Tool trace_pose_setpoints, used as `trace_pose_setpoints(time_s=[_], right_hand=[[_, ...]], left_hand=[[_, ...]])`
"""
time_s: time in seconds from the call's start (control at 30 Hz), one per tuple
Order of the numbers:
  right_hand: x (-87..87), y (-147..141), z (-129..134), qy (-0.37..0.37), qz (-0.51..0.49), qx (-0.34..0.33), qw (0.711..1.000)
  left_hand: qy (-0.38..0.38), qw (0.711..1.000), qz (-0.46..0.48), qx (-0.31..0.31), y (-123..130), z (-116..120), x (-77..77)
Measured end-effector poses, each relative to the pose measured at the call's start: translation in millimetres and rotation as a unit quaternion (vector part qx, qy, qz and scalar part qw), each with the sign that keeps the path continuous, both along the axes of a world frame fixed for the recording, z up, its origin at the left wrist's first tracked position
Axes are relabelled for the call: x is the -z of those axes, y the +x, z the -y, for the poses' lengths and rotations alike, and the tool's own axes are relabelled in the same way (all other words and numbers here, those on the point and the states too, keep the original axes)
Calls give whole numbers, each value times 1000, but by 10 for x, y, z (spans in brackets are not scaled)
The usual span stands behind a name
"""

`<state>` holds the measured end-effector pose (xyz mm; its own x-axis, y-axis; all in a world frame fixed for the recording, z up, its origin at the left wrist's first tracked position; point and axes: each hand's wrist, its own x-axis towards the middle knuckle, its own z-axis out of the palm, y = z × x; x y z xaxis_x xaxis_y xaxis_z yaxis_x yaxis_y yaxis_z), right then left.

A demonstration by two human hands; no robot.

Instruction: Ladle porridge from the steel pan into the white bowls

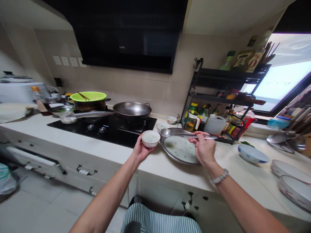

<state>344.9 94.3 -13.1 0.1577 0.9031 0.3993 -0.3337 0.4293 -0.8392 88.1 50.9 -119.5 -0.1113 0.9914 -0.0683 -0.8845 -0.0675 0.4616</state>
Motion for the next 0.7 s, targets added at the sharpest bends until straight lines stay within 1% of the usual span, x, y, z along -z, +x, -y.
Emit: trace_pose_setpoints(time_s=[0.07,0.2,0.27,0.33,0.43,0.53,0.7], right_hand=[[27,173,12,8,25,20,999],[106,467,138,31,147,48,988],[158,557,207,45,194,54,979],[214,604,264,55,217,55,973],[289,622,319,42,226,39,972],[328,626,331,16,211,31,977],[318,675,263,-18,151,58,987]], left_hand=[[2,1000,1,1,-5,-5,9],[3,1000,-2,1,-13,-9,24],[3,1000,-5,-1,-13,-6,25],[5,1000,-7,-1,-11,-2,21],[3,1000,-9,-3,-6,6,8],[-4,1000,-12,-9,-3,12,-2],[-4,1000,-9,-5,-7,9,2]])
